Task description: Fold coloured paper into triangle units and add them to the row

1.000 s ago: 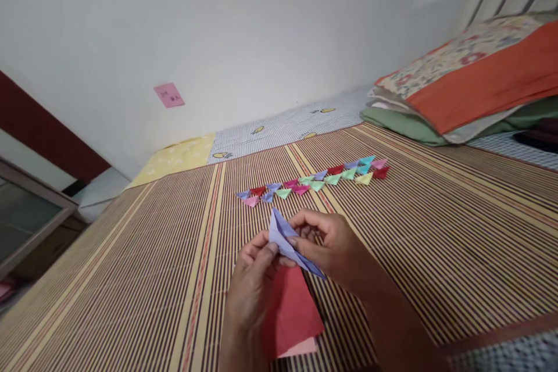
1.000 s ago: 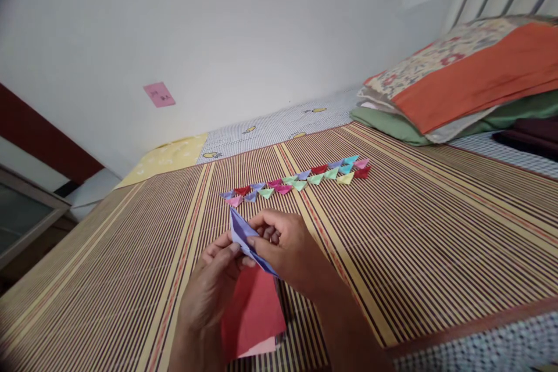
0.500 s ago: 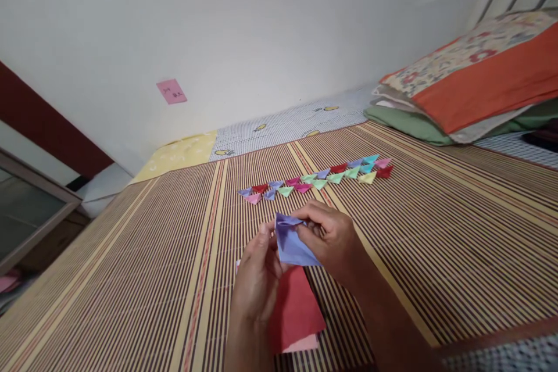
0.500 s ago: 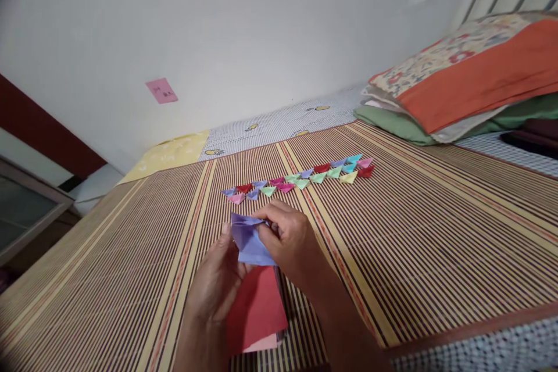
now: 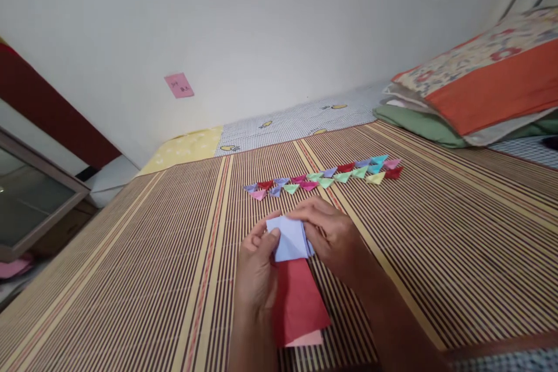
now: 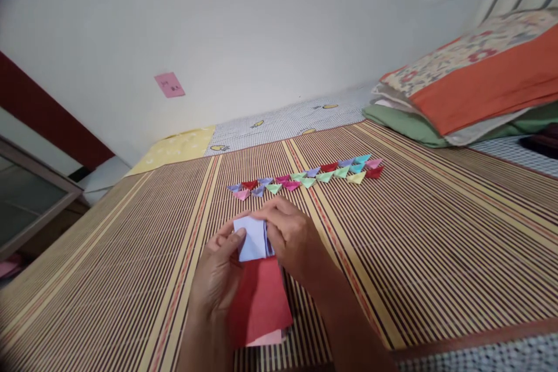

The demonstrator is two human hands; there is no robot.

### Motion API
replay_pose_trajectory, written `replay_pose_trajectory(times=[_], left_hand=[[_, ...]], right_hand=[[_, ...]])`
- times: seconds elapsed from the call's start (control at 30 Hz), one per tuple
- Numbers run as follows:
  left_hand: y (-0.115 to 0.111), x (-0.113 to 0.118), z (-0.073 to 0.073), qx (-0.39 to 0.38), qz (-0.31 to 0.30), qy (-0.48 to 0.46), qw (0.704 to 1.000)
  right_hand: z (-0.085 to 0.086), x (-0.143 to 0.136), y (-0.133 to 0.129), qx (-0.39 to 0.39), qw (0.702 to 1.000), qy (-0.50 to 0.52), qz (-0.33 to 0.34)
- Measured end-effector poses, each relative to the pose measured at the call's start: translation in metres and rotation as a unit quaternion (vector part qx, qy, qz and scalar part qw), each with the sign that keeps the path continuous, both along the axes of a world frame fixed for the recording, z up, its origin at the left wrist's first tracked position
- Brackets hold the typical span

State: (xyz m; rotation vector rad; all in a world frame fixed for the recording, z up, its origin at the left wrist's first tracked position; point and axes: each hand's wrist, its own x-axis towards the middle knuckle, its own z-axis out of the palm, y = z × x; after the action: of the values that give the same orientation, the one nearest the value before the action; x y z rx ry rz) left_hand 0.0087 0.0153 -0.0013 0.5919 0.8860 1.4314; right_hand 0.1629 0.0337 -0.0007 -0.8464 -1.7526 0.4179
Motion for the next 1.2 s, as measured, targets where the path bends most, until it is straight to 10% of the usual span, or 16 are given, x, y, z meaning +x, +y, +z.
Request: replay_pose_trajectory(times=[0.27, 0.7, 1.2], left_hand=[[0.0, 0.006, 0.0, 0.031, 0.108, -0.001, 0.994], [0.003, 0.003, 0.0, 0.021, 0.094, -0.01, 0.995], [0.0, 0.007, 0.003, -0.055, -0.096, -0.026, 0.994]], right_hand=[[0.003, -0.004, -0.002, -0.26, 0.96, 0.083, 0.068], [0.001, -0.002, 0.0, -0.226, 0.972, 0.049, 0.043], [0.0, 0.01, 0.001, -0.132, 0.979, 0.155, -0.025]])
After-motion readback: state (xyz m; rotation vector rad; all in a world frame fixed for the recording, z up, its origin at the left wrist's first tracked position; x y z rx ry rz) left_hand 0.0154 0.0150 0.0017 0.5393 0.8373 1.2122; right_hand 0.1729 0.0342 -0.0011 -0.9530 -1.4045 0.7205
